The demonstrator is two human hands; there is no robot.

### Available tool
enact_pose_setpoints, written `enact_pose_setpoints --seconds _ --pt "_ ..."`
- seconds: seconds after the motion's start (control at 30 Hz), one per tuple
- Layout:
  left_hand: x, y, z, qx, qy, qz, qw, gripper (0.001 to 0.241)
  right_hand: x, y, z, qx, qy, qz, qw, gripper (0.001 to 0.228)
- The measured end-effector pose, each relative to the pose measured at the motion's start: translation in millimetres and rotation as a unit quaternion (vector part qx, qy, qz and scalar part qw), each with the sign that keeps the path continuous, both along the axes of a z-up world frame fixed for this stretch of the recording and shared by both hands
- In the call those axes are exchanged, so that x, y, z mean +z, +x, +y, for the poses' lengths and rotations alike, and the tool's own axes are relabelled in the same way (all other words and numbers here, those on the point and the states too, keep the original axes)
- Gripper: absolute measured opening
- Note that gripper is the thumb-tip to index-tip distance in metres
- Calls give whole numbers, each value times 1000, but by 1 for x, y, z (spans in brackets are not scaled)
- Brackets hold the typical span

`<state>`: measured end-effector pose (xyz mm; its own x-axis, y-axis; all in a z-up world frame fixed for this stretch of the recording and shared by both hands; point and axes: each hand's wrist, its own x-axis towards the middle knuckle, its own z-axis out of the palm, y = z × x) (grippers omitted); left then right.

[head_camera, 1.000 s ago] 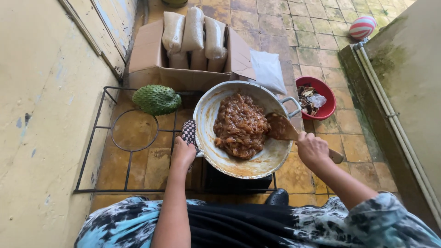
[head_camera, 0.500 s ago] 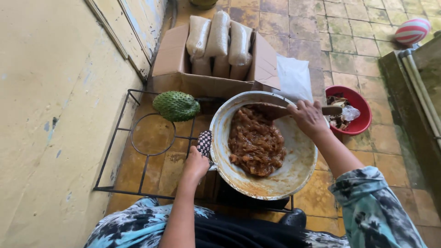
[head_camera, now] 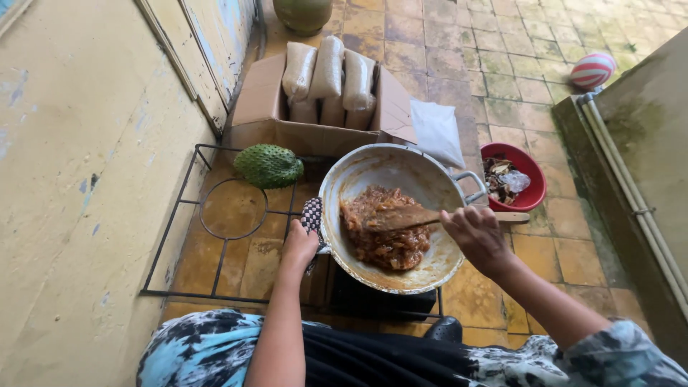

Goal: Stirring a thick brown paste in a large pan using a wooden spatula

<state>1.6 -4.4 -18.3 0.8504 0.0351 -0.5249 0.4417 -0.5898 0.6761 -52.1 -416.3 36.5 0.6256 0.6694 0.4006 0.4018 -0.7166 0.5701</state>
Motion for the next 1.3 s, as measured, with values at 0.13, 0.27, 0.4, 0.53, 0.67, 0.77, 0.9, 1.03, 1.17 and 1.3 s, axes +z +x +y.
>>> enact_pose_setpoints --seconds 0.13,0.27,0.4,0.53,0.67,0.77,0.9,1.03,1.17,1.3 --pt "-28 11 0 3 -16 -17 1000 46 43 -20 -15 -21 -4 -40 999 36" --pt "-30 10 0 -1 -8 -15 1000 48 39 -34 -22 -101 10 -58 993 45" --pt "-24 7 -1 -1 -10 -18 1000 51 -16 -43 -21 -233 77 191 950 58" --pt "-4 -2 -1 7 3 -6 1000 50 50 -51 6 -319 114 267 902 39" --pt "15 -2 -3 1 63 21 998 54 156 -43 45 -503 106 389 765 38" --pt "25 2 -3 -2 43 73 996 55 166 -25 40 -577 82 463 668 39" --pt "-5 3 -2 -26 30 25 999 47 60 -4 -26 -563 89 478 668 41" --pt "-25 9 -3 -40 42 12 998 44 14 38 -13 -514 138 493 688 39" --pt "-3 -1 -3 -47 45 8 998 44 -15 58 25 -383 164 432 800 31" --pt "5 -2 -4 -47 33 21 998 44 -40 63 26 -120 31 138 983 10"
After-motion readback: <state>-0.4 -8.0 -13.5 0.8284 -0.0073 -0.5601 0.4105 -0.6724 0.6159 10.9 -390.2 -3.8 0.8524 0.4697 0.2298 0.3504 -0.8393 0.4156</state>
